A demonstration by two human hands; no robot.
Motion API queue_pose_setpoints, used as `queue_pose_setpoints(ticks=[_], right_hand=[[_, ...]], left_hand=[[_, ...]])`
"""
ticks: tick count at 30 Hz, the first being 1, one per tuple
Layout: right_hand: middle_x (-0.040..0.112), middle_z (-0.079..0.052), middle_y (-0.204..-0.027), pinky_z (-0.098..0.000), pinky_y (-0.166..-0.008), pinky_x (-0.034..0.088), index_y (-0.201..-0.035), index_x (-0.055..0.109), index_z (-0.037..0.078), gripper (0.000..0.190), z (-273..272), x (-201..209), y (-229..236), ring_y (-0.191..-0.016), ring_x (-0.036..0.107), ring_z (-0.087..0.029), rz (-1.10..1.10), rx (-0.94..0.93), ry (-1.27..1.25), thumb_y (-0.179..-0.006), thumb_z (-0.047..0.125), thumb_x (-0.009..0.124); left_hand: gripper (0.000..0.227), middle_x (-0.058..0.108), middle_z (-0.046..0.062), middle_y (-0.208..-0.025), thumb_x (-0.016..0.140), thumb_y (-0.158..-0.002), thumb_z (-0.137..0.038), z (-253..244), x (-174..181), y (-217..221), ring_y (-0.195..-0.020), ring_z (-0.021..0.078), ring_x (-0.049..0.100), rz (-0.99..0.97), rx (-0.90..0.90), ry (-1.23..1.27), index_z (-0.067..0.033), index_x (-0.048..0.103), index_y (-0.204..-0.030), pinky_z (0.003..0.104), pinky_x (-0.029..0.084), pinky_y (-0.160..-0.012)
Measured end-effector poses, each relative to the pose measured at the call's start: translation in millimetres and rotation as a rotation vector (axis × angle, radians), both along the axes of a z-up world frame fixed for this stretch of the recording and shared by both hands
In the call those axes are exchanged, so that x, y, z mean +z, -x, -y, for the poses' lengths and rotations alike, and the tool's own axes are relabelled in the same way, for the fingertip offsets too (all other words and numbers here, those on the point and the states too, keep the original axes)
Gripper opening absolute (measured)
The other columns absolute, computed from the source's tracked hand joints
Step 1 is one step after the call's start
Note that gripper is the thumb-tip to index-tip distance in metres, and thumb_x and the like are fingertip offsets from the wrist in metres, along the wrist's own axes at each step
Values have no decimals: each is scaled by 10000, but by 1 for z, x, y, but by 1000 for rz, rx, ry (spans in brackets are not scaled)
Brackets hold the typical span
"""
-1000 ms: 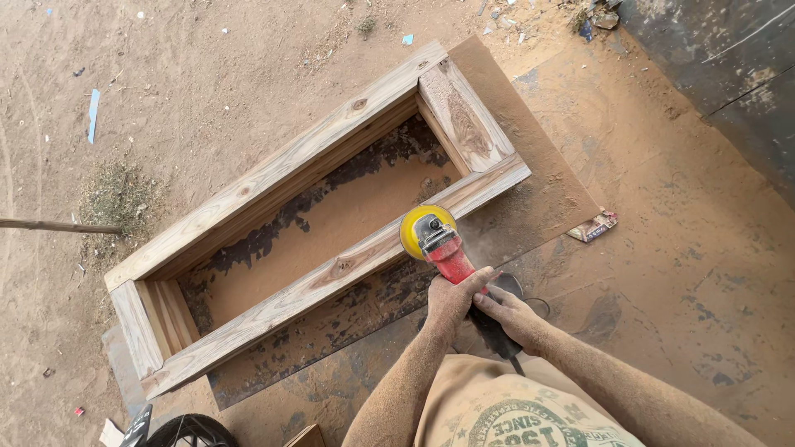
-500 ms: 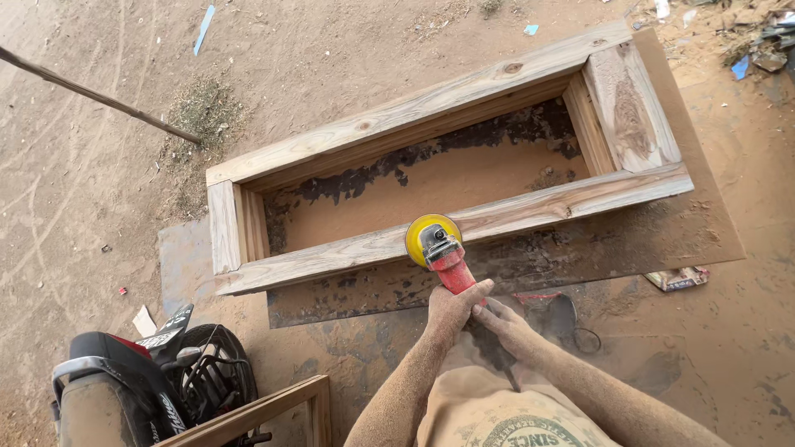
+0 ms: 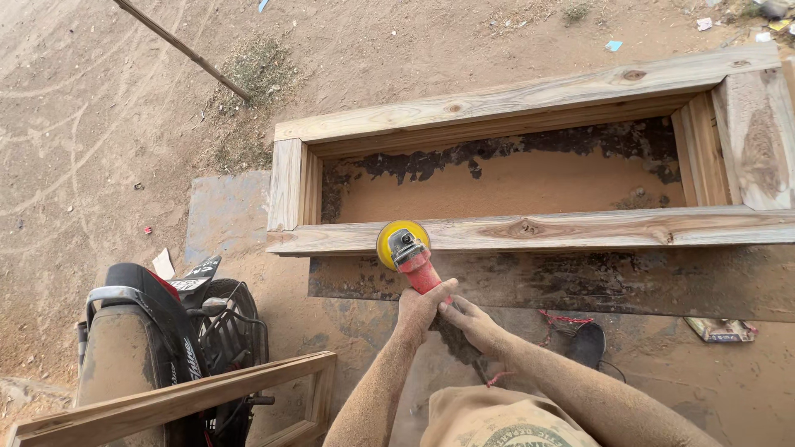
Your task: The person sands the surface of a rectangular wooden frame using an angle grinder with a sanding disc.
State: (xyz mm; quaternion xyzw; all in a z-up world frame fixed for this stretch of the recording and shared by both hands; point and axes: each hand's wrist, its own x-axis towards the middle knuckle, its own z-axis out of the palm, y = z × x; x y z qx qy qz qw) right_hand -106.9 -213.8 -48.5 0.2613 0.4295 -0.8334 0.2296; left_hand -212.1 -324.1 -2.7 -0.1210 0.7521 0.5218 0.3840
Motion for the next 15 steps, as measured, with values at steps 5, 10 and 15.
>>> queue_pose_setpoints(ticks=[5,10,15], right_hand=[[723,-89,-1269,-338,-996,521,-1428,557,123,648,5,-5,27,-1173,667,-168,-246,74,-389,-932,517,691],[731,-112,-1217,-360,-971,547,-1415,569,163,773,-39,27,10,-1115,706,-201,-17,111,-693,-764,507,807],[752,-114,-1179,-360,-950,557,-1408,584,160,747,-99,48,-44,-1075,725,-197,17,56,-864,-777,501,793]], left_hand=[[372,710,72,-819,855,-741,-328,15,5,22,-654,151,688,1,124,-139,-29,706,-903,331,575,-595],[352,707,91,-829,851,-741,-274,-26,-2,9,-651,201,709,184,217,-296,-34,674,-927,382,622,-596],[374,709,107,-840,877,-729,-254,-96,-6,-35,-662,203,718,223,137,-324,-17,675,-935,371,626,-602]])
